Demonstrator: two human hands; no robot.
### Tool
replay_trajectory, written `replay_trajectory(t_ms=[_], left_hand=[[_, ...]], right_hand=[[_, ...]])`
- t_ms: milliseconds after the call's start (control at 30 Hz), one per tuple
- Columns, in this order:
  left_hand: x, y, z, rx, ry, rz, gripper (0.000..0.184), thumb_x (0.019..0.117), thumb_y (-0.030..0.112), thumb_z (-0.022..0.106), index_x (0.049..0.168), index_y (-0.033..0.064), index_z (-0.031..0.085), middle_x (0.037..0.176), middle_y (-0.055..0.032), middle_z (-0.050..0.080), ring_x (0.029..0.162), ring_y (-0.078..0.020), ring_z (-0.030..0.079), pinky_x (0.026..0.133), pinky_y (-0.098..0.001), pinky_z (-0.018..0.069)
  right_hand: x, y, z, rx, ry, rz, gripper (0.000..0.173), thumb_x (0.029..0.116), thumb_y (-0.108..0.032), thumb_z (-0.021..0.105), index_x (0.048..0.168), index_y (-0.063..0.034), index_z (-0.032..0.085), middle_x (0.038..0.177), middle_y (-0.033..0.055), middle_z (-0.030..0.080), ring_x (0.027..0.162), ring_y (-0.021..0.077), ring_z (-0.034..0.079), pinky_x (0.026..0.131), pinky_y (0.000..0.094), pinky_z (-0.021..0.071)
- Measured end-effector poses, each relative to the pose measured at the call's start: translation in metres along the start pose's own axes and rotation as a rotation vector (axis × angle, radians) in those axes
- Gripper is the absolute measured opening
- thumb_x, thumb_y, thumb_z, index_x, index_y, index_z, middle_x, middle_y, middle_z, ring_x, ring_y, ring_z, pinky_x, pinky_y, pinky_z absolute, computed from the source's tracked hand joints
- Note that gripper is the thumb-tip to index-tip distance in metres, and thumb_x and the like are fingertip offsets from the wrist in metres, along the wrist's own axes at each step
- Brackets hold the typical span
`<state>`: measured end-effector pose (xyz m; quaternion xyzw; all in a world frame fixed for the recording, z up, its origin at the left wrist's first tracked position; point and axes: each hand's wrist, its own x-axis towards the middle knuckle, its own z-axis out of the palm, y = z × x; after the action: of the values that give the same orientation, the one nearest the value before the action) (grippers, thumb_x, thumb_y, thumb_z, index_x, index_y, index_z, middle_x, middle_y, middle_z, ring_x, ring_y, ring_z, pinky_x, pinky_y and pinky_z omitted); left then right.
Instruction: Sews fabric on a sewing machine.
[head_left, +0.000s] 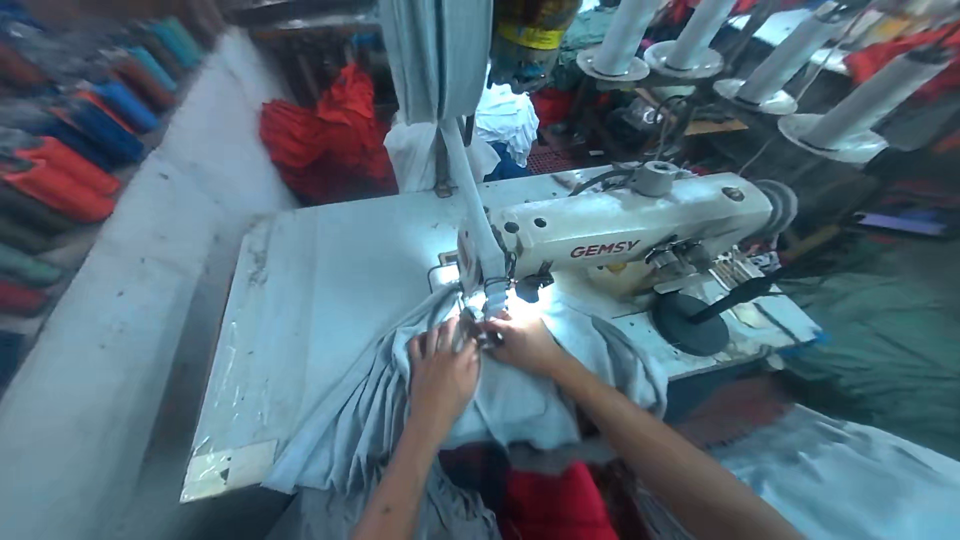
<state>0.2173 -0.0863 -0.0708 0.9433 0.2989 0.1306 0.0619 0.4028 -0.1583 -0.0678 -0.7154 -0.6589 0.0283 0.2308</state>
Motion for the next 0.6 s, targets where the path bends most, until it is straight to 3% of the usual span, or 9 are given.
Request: replay_trajectory(t_ms=[67,167,233,300,367,433,500,600], left_hand=[[0.002,0.004,-0.002,-0.009,-0.012,-0.008,0.031,0.1028,0.038,0.048,0.115,0.0289,0.075,0.154,-0.0039,0.051,0.139,-0.0331,0.048,0.109,-0.0637,0.0327],[0.004,0.005,0.001,-0.022,0.021,-0.010,0.031,0.1023,0.037,0.051,0.120,0.0299,0.075,0.151,-0.0045,0.054,0.139,-0.0348,0.048,0.108,-0.0659,0.0331],[0.004,0.005,0.002,-0.003,-0.004,-0.030,0.032,0.1034,0.040,0.048,0.122,0.0331,0.073,0.153,-0.0035,0.052,0.140,-0.0339,0.046,0.109,-0.0657,0.0320],[0.005,0.005,0.003,0.010,-0.019,-0.058,0.033,0.1028,0.040,0.046,0.122,0.0354,0.073,0.154,-0.0014,0.051,0.142,-0.0315,0.044,0.111,-0.0640,0.0296],[0.005,0.007,0.005,0.020,0.007,-0.062,0.033,0.1024,0.042,0.046,0.120,0.0348,0.073,0.152,-0.0023,0.052,0.141,-0.0315,0.045,0.110,-0.0641,0.0298],[0.006,0.013,0.007,0.019,0.007,-0.072,0.035,0.1020,0.044,0.046,0.120,0.0335,0.074,0.153,-0.0028,0.052,0.142,-0.0319,0.044,0.110,-0.0660,0.0288],[0.008,0.016,0.009,0.014,0.005,-0.085,0.036,0.1017,0.043,0.045,0.121,0.0323,0.074,0.153,-0.0032,0.051,0.143,-0.0325,0.043,0.110,-0.0674,0.0278],[0.006,0.014,0.006,-0.029,0.032,-0.060,0.031,0.1007,0.037,0.051,0.119,0.0286,0.075,0.151,-0.0067,0.054,0.142,-0.0356,0.046,0.109,-0.0695,0.0295]], right_hand=[[0.005,0.001,-0.007,0.023,0.017,0.012,0.022,0.0856,-0.023,0.072,0.103,-0.0123,0.080,0.118,0.0193,0.073,0.102,0.0371,0.072,0.085,0.0578,0.0568],[-0.018,-0.032,-0.021,0.034,0.003,0.186,0.029,0.0865,-0.018,0.072,0.115,-0.0194,0.079,0.123,0.0152,0.070,0.096,0.0347,0.072,0.078,0.0559,0.0589],[-0.054,-0.053,-0.018,0.067,0.073,0.230,0.030,0.0839,-0.020,0.075,0.114,-0.0204,0.080,0.106,0.0109,0.072,0.078,0.0274,0.071,0.064,0.0505,0.0604],[-0.080,-0.045,-0.011,0.009,0.078,0.307,0.033,0.0886,-0.031,0.069,0.119,-0.0229,0.077,0.100,0.0079,0.071,0.074,0.0239,0.070,0.060,0.0473,0.0596],[-0.082,-0.013,-0.018,-0.059,0.106,0.397,0.033,0.0931,-0.029,0.067,0.123,-0.0174,0.074,0.110,0.0115,0.073,0.084,0.0294,0.073,0.066,0.0524,0.0606],[-0.067,0.011,-0.034,-0.089,0.026,0.472,0.033,0.0971,-0.025,0.062,0.127,-0.0125,0.071,0.120,0.0131,0.071,0.099,0.0337,0.073,0.078,0.0573,0.0590],[-0.045,0.002,-0.053,-0.059,-0.141,0.519,0.036,0.0965,-0.017,0.059,0.130,-0.0072,0.067,0.128,0.0176,0.068,0.109,0.0386,0.069,0.089,0.0617,0.0548],[-0.028,-0.042,-0.049,0.063,-0.218,0.421,0.040,0.0952,-0.015,0.062,0.135,-0.0105,0.067,0.119,0.0167,0.072,0.104,0.0360,0.071,0.088,0.0590,0.0562]])
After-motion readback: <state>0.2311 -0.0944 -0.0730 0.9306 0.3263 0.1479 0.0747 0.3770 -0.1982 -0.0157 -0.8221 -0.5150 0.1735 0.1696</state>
